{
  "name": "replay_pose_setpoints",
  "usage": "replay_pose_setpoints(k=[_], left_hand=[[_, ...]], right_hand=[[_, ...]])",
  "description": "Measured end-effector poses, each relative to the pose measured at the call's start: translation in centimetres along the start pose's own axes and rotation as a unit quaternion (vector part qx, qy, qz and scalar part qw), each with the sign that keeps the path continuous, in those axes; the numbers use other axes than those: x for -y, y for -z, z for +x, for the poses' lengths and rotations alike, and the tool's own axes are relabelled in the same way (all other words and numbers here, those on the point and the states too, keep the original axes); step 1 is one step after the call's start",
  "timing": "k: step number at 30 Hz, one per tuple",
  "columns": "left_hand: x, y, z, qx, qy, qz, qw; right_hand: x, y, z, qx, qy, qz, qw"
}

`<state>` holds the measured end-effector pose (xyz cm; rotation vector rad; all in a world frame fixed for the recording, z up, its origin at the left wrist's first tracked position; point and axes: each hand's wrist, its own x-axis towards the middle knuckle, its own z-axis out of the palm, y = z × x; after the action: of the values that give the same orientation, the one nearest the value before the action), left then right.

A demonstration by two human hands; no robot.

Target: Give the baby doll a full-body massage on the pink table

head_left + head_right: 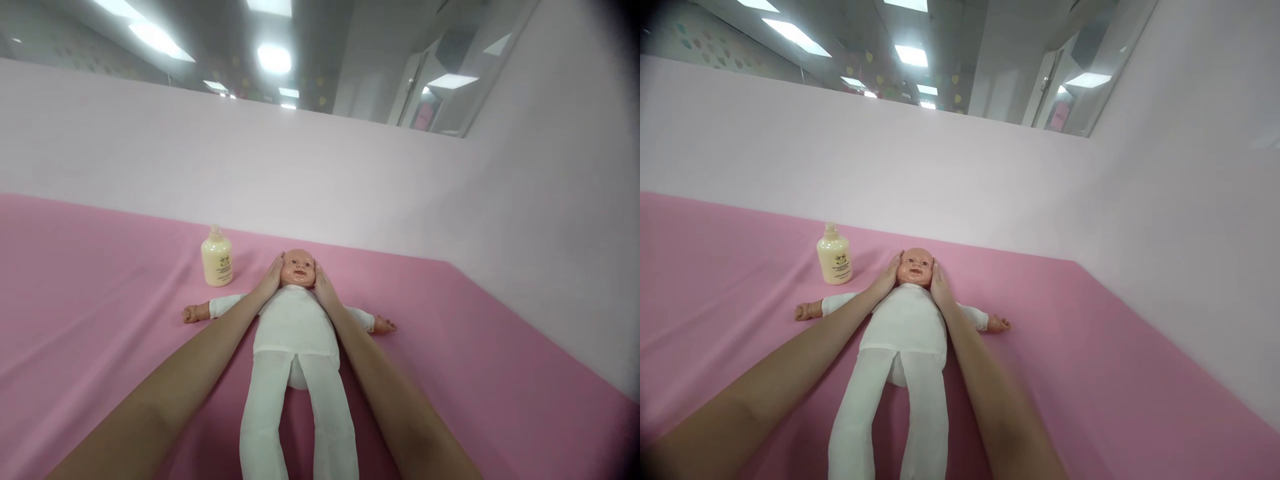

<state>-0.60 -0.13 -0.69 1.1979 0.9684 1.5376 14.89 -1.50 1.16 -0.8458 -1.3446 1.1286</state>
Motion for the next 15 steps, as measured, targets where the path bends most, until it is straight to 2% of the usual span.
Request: replay_pose_setpoints(k=[7, 11, 15], left_hand=[[-0.9, 0.5, -1.1, 0.044, -0.106, 0.122, 0.986], [-1.0, 0.2, -1.4, 0.05, -0.112, 0.121, 0.985], [-0.9, -0.1, -1.3, 0.031, -0.123, 0.096, 0.987]], right_hand=[[-0.2, 1.0, -0.6, 0.008, -0.024, -0.172, 0.985], [-0.5, 1.2, -0.8, 0.006, -0.018, -0.189, 0.982], [-1.1, 1.1, -0.5, -0.017, 0.02, -0.176, 0.984]])
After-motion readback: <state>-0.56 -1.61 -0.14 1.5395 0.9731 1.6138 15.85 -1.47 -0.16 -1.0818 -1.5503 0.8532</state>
